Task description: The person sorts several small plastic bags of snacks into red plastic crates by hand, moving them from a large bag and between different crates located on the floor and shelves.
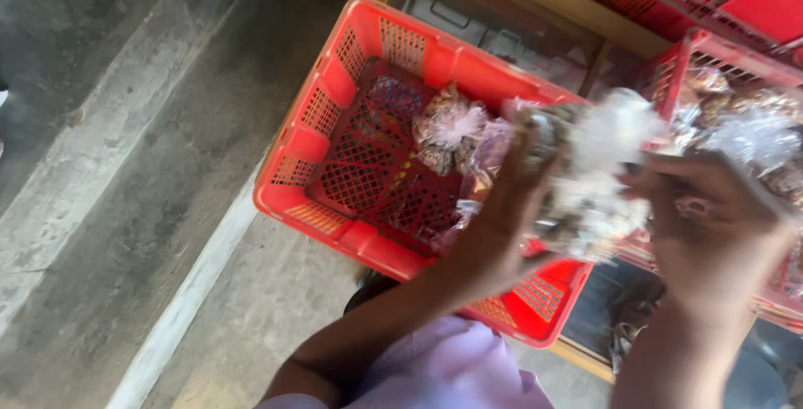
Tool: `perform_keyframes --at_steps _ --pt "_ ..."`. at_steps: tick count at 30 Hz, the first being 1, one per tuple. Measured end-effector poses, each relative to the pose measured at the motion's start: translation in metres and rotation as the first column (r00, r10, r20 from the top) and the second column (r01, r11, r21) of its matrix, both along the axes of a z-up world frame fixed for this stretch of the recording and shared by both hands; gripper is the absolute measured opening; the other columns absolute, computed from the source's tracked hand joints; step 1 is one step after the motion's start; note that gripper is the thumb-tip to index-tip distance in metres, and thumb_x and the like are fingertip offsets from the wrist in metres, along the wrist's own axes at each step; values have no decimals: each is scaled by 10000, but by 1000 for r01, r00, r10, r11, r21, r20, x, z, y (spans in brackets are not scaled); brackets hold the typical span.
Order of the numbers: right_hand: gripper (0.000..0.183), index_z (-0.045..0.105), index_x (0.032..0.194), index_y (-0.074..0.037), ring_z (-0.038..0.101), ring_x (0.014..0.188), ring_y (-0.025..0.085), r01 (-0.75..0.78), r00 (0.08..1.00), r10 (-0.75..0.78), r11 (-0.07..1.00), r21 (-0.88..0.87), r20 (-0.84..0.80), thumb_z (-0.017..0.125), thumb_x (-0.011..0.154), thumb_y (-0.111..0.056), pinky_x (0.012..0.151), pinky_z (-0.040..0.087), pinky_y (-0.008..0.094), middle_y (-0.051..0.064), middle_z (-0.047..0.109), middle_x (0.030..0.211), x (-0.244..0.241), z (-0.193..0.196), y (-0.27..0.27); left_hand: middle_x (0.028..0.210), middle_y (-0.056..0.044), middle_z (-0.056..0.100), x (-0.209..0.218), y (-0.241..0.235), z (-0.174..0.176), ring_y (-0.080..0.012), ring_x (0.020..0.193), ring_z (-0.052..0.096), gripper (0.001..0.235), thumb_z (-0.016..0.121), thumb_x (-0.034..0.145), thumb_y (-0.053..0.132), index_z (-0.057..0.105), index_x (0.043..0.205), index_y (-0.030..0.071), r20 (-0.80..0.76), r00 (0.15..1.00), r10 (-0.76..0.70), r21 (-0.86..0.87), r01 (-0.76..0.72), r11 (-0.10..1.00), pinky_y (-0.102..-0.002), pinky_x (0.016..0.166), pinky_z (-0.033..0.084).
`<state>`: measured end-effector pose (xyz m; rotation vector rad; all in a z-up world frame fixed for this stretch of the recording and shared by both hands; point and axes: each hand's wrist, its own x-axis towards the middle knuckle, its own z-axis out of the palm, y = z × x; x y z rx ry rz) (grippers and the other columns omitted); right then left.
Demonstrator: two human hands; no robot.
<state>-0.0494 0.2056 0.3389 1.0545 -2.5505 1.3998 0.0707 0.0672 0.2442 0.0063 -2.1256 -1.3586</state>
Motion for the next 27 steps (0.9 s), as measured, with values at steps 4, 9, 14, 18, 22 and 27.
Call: perform_keyframes --at_steps 4,9,14,18,22,27 --pt "82 714 1052 3 786 917 176 -143 979 157 983 115 -128 743 1029 76 740 646 265 104 765 989 24 -16 -59 1746 -230 28 49 -59 -18 -452 1624 180 1186 912 736 174 166 1658 225 174 985 18 -38 -11 999 -476 1265 394" --pt "60 707 985 -25 796 810 149 -229 973 223 967 114 63 723 953 23 647 622 268 71 780 878 54 -72 -110 1708 -249 97 94 -113 -55 -445 1552 276 1128 907 701 151 248 1614 203 382 924 4 -112 42 993 -429 1126 464" --pt "29 711 936 -70 789 714 189 -212 977 211 946 244 33 717 911 -56 603 606 312 57 789 823 70 -142 -123 1632 -163 307 105 -133 -107 -423 1448 388 1047 874 709 167 284 1574 182 635 773 5 -250 200 947 -531 1167 357" --pt "53 754 935 -158 729 634 321 -147 982 187 741 655 9 703 924 -152 612 568 474 109 736 719 63 -203 -123 1623 -6 343 88 -125 -164 -347 1491 306 902 786 802 154 311 1564 236 881 471 -35 -158 365 917 -631 1166 281" --pt "124 757 959 -155 717 715 404 -212 970 228 629 748 83 750 864 -235 622 552 539 181 712 729 60 -219 -118 1675 18 344 83 -118 -207 -327 1563 215 701 609 919 5 389 1554 206 861 505 58 -273 363 891 -684 1149 273" --pt "129 740 1021 -144 754 740 345 -199 979 146 823 532 140 701 904 -183 647 587 483 133 769 843 52 -178 -111 1683 -9 249 78 -130 -174 -332 1560 169 768 632 892 65 315 1576 210 919 395 -6 -150 363 919 -677 1192 191"
